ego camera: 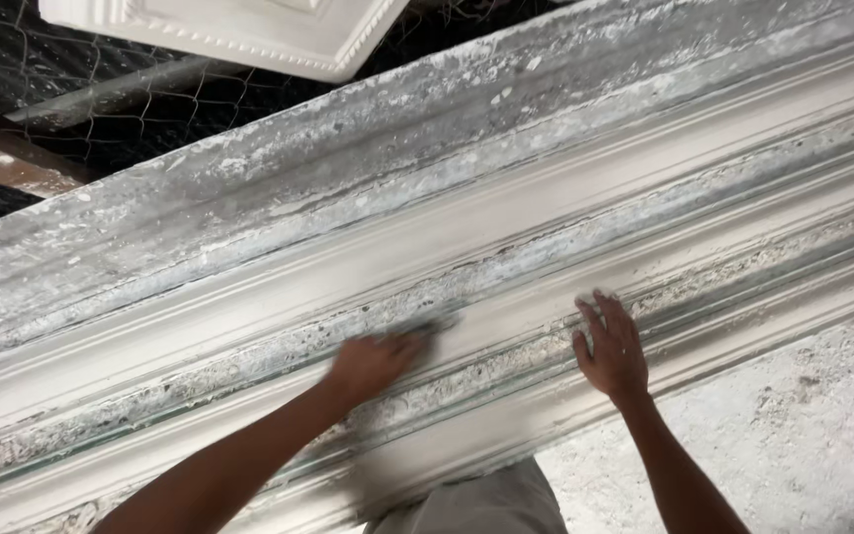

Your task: The person uses a small scraper to remove dried plaster residue from the grooves of long decorative plaster molding pieces laid on a workbench, working along the lengths of several moldings one after another and brushing debris aside as they go.

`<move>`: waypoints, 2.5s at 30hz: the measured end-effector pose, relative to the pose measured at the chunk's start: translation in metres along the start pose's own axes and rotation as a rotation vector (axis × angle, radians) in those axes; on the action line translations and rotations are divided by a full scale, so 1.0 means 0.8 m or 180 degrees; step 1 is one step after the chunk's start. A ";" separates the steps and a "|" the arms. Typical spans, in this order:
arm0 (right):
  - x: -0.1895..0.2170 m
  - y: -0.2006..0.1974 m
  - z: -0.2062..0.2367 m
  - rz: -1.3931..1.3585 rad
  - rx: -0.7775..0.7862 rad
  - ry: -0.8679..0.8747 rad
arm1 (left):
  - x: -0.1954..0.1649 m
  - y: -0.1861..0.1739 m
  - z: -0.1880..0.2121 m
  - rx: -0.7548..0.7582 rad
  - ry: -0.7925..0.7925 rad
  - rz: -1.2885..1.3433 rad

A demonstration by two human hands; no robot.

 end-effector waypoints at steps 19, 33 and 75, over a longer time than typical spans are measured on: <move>0.002 0.002 0.003 0.0279 0.0211 0.0101 | -0.020 -0.004 -0.077 -0.0668 0.0346 0.0206; 0.002 -0.002 0.005 0.0158 0.0197 0.0229 | -0.017 0.039 -0.058 -0.0278 -0.0989 0.0660; -0.104 -0.027 -0.022 -0.0733 0.0511 -0.0553 | -0.217 0.002 -0.377 -0.0467 -0.1859 0.0478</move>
Point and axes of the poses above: each hand's wrist, its own z-axis away from the middle knuckle, its own y-axis out of the palm, x = y × z, the point moved 1 cm from there along -z, towards the middle knuckle, and after that the axes turned 12 degrees about -x, right-handed, at the moved point
